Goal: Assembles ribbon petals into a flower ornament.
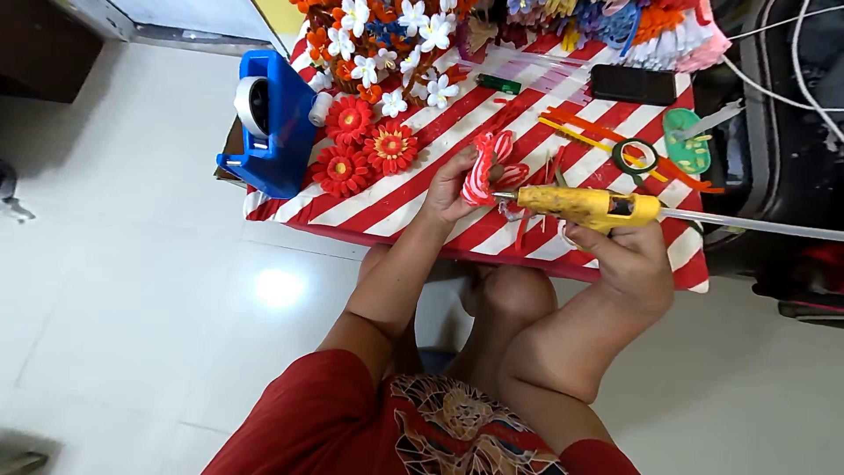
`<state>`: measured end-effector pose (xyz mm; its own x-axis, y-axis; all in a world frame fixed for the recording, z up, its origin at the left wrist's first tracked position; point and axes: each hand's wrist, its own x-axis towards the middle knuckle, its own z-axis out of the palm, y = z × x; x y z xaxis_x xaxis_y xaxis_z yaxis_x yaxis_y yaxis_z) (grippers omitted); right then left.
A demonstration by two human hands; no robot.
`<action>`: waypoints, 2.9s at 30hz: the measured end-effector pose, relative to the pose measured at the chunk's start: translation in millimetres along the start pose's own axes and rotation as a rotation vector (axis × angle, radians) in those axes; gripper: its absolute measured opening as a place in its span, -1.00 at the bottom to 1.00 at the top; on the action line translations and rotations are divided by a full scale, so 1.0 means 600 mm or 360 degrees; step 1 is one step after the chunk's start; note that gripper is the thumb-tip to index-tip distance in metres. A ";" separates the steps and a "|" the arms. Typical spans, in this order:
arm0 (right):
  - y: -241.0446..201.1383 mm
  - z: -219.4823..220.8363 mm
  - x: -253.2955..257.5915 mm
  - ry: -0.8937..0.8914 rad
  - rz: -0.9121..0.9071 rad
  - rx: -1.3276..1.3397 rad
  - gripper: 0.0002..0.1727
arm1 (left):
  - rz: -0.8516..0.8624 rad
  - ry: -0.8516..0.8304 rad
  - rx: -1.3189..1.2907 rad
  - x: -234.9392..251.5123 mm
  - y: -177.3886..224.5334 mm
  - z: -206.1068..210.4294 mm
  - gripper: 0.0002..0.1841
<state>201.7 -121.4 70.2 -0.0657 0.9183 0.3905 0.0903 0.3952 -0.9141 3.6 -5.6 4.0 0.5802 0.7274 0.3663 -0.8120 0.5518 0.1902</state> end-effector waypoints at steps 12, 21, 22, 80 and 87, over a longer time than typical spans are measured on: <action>-0.001 0.001 -0.001 0.0018 -0.0060 0.0022 -0.70 | 0.0005 0.0009 0.0135 0.000 -0.004 -0.006 -0.92; -0.004 0.001 -0.001 0.0049 -0.0060 -0.0015 -0.73 | 0.0023 0.0021 0.0251 -0.004 -0.007 -0.003 -0.94; -0.004 0.002 -0.001 0.0048 -0.0061 -0.0011 -0.73 | 0.0018 0.0015 0.0256 -0.005 -0.007 -0.003 -0.94; 0.084 -0.118 -0.006 0.0781 0.1031 -0.1026 -0.52 | 0.0233 0.0075 0.0020 -0.003 0.049 -0.007 -0.92; 0.028 -0.103 -0.015 0.0670 0.1190 -0.1369 -0.43 | 0.0285 0.0078 0.0064 -0.002 0.051 -0.005 -0.90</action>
<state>265.3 -121.6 58.2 0.5980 0.7999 -0.0515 0.6084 -0.4947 -0.6206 -21.9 12.0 6.5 0.4279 0.8321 0.3528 -0.9038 0.3958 0.1627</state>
